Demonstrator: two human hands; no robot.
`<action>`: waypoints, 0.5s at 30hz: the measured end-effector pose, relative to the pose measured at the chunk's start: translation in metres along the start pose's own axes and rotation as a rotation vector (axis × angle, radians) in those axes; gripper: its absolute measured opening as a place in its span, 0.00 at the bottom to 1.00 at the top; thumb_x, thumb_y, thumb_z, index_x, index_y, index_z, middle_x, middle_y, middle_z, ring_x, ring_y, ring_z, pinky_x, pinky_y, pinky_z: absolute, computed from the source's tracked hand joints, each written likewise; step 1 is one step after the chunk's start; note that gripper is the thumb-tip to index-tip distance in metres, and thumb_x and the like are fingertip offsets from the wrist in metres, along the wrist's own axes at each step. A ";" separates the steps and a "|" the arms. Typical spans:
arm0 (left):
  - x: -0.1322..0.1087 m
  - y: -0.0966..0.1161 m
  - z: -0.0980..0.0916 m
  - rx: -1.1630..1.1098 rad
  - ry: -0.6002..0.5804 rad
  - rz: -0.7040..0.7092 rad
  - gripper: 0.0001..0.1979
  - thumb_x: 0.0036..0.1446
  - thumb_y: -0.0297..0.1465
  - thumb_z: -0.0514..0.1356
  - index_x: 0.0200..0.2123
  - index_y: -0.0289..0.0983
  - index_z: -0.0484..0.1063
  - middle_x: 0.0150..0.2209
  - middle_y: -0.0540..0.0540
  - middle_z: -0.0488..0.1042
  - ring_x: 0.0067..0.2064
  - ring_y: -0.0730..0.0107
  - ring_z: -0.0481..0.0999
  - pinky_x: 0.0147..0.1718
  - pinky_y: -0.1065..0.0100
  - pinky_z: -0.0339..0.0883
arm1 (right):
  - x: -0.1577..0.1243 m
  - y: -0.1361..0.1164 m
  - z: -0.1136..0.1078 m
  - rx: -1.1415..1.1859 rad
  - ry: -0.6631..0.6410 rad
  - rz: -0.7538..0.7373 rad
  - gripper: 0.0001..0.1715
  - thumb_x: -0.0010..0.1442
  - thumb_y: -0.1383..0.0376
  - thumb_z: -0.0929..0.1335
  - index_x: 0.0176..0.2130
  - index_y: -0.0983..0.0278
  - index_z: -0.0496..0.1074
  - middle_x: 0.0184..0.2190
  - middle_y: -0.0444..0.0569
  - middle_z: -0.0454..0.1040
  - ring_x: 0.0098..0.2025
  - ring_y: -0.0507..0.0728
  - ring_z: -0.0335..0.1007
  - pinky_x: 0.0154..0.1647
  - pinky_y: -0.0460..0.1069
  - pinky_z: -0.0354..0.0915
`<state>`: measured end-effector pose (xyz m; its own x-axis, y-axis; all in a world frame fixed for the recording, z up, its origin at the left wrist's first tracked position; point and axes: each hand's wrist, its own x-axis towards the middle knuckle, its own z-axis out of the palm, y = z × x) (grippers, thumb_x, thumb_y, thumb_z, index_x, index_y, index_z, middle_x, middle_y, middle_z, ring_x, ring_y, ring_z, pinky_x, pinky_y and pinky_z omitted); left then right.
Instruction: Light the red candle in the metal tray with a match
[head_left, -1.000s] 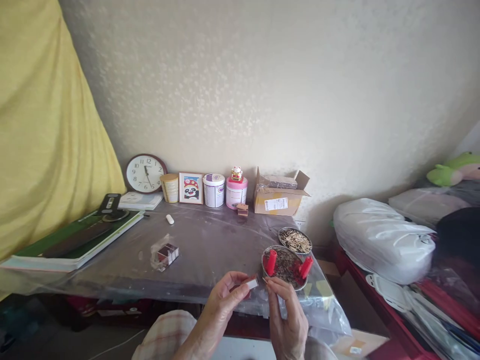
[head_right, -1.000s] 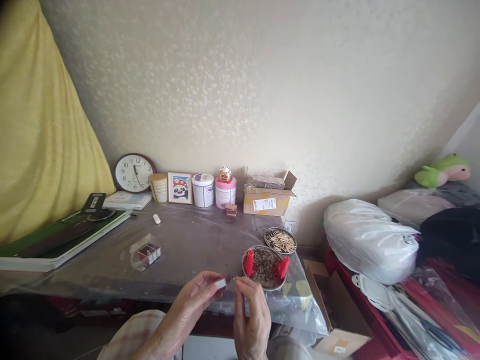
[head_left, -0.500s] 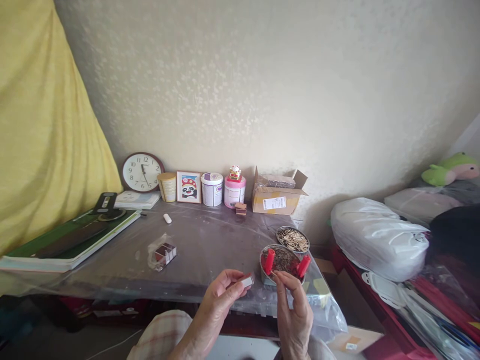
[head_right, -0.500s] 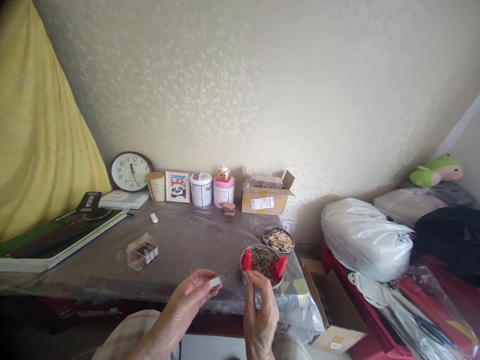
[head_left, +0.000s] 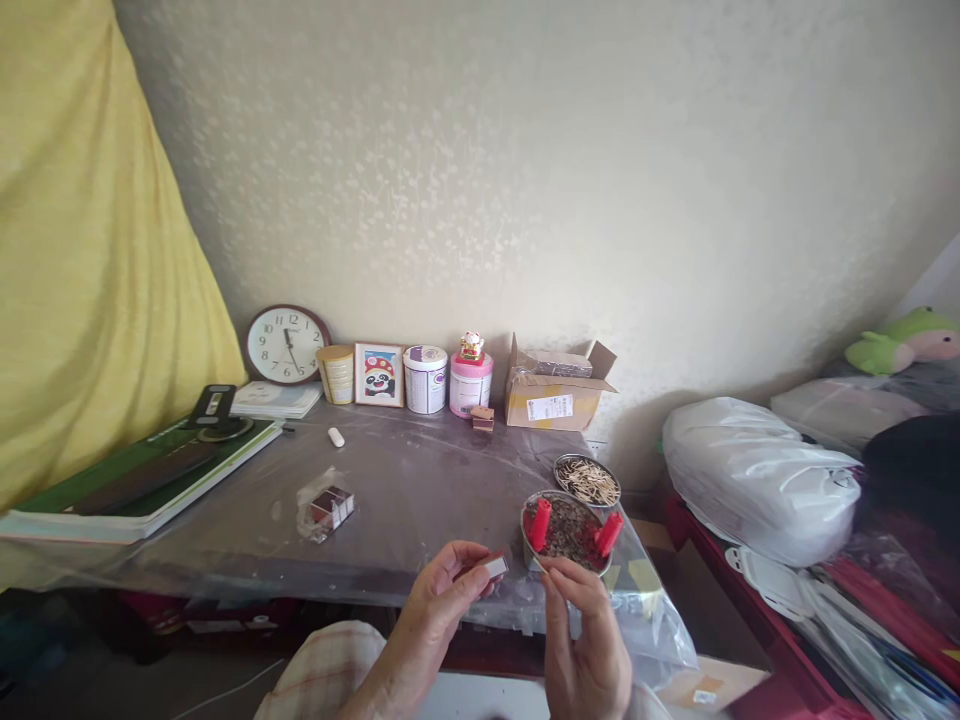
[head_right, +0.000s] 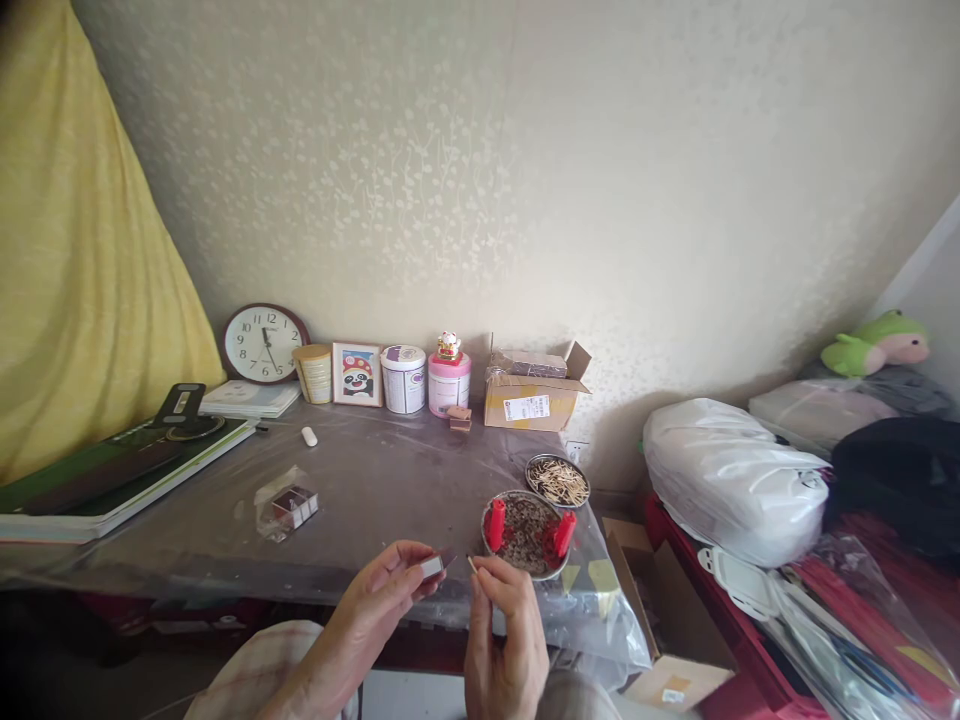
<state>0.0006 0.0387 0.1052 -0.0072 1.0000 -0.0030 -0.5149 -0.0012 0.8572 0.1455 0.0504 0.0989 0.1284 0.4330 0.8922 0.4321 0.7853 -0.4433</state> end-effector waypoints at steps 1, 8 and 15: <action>0.000 0.000 0.000 0.009 0.007 0.003 0.09 0.52 0.36 0.66 0.35 0.38 0.76 0.36 0.46 0.79 0.41 0.63 0.72 0.45 0.62 0.62 | 0.001 0.000 -0.001 0.010 0.016 -0.023 0.10 0.60 0.74 0.67 0.41 0.61 0.71 0.37 0.50 0.77 0.38 0.55 0.76 0.39 0.49 0.71; -0.005 0.005 -0.001 0.083 -0.032 0.021 0.08 0.56 0.35 0.62 0.38 0.39 0.75 0.41 0.45 0.79 0.48 0.59 0.71 0.50 0.59 0.59 | -0.008 0.036 0.009 -0.172 -0.100 0.065 0.07 0.63 0.66 0.65 0.35 0.61 0.73 0.32 0.48 0.78 0.33 0.54 0.77 0.35 0.47 0.72; -0.003 0.013 -0.004 0.072 0.004 0.016 0.08 0.56 0.37 0.62 0.37 0.39 0.74 0.43 0.43 0.80 0.51 0.55 0.71 0.54 0.55 0.56 | -0.006 0.041 -0.002 -0.063 0.050 0.365 0.10 0.60 0.59 0.69 0.32 0.63 0.74 0.33 0.47 0.77 0.35 0.55 0.74 0.37 0.48 0.69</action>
<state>-0.0093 0.0355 0.1143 -0.0181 0.9998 0.0095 -0.4521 -0.0167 0.8918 0.1640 0.0797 0.0756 0.3269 0.6562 0.6801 0.4033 0.5539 -0.7283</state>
